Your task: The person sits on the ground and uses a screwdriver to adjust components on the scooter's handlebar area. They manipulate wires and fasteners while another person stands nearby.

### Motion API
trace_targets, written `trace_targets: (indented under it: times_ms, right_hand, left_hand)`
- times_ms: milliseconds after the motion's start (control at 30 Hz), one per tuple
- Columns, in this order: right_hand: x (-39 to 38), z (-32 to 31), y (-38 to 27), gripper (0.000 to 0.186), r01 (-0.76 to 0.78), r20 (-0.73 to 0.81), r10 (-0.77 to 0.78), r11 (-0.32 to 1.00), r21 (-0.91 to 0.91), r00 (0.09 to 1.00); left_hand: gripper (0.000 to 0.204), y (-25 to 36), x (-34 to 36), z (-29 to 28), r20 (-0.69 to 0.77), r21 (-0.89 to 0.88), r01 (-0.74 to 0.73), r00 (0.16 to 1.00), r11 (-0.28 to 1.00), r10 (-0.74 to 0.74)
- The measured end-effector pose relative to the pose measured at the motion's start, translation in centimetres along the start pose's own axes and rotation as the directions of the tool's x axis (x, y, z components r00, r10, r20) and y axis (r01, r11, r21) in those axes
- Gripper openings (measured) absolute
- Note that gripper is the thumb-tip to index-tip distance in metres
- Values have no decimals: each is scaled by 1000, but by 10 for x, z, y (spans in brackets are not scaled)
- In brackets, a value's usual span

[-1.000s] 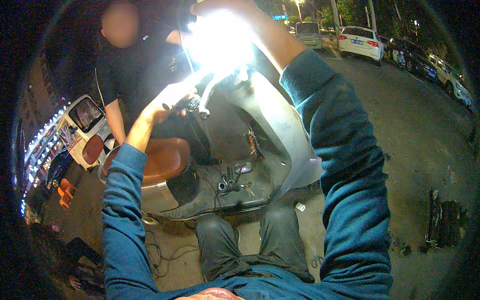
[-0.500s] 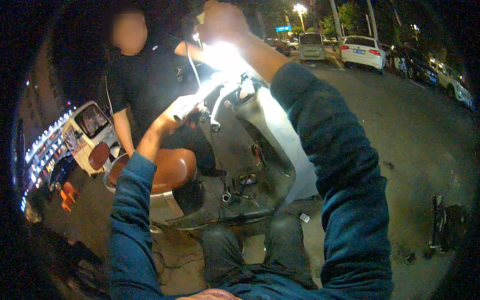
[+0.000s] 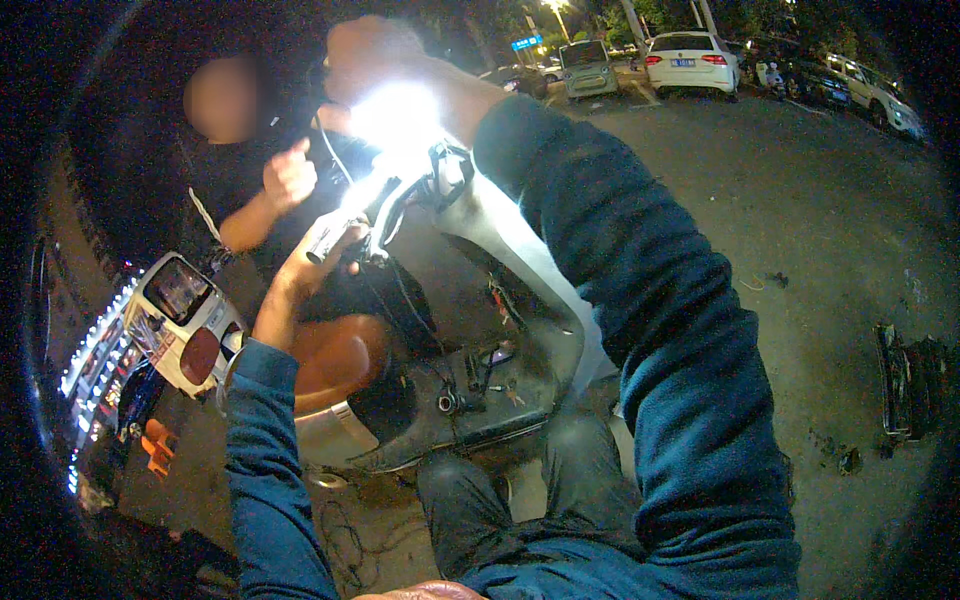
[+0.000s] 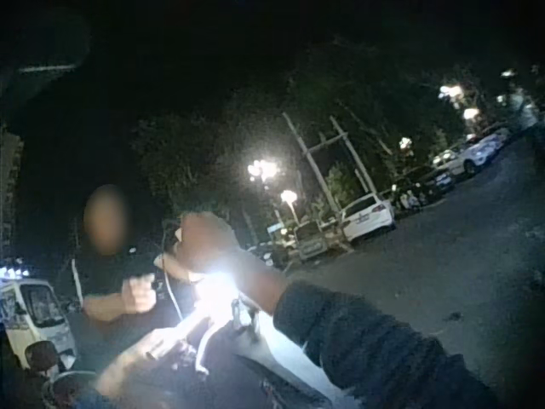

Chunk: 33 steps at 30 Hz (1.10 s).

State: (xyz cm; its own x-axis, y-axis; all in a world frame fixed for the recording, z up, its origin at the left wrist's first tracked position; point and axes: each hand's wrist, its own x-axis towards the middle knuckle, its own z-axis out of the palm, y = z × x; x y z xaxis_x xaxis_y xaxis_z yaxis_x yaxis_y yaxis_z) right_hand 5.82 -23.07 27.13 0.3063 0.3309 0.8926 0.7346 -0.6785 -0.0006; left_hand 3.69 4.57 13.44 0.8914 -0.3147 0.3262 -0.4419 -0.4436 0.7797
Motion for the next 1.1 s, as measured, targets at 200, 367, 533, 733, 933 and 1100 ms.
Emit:
trace_targets:
  times_ms: [200,367,533,733,933,1100]
  right_hand:
    - [-3,23,57,29,32,-147,-67,974,-225,987]
    - [-35,56,108,40,52,206,0,969,-243,979]
    - [-67,91,152,54,230,342,-151,952,-202,928]
    - [-97,148,224,57,93,406,4,971,-219,914]
    - [-112,173,263,55,334,318,-199,826,-455,927]
    - [-126,141,220,57,178,357,-55,930,-321,932]
  left_hand:
    - [36,17,-10,18,-219,159,93,974,983,-57]
    - [36,17,-11,26,-167,161,51,986,986,-24]
    - [57,12,1,29,-143,132,90,987,987,-71]
    - [43,10,17,58,-232,161,153,966,975,-113]
    - [36,-10,20,73,-339,35,66,939,997,-50]
    - [27,-22,16,51,-182,111,-17,983,994,37]
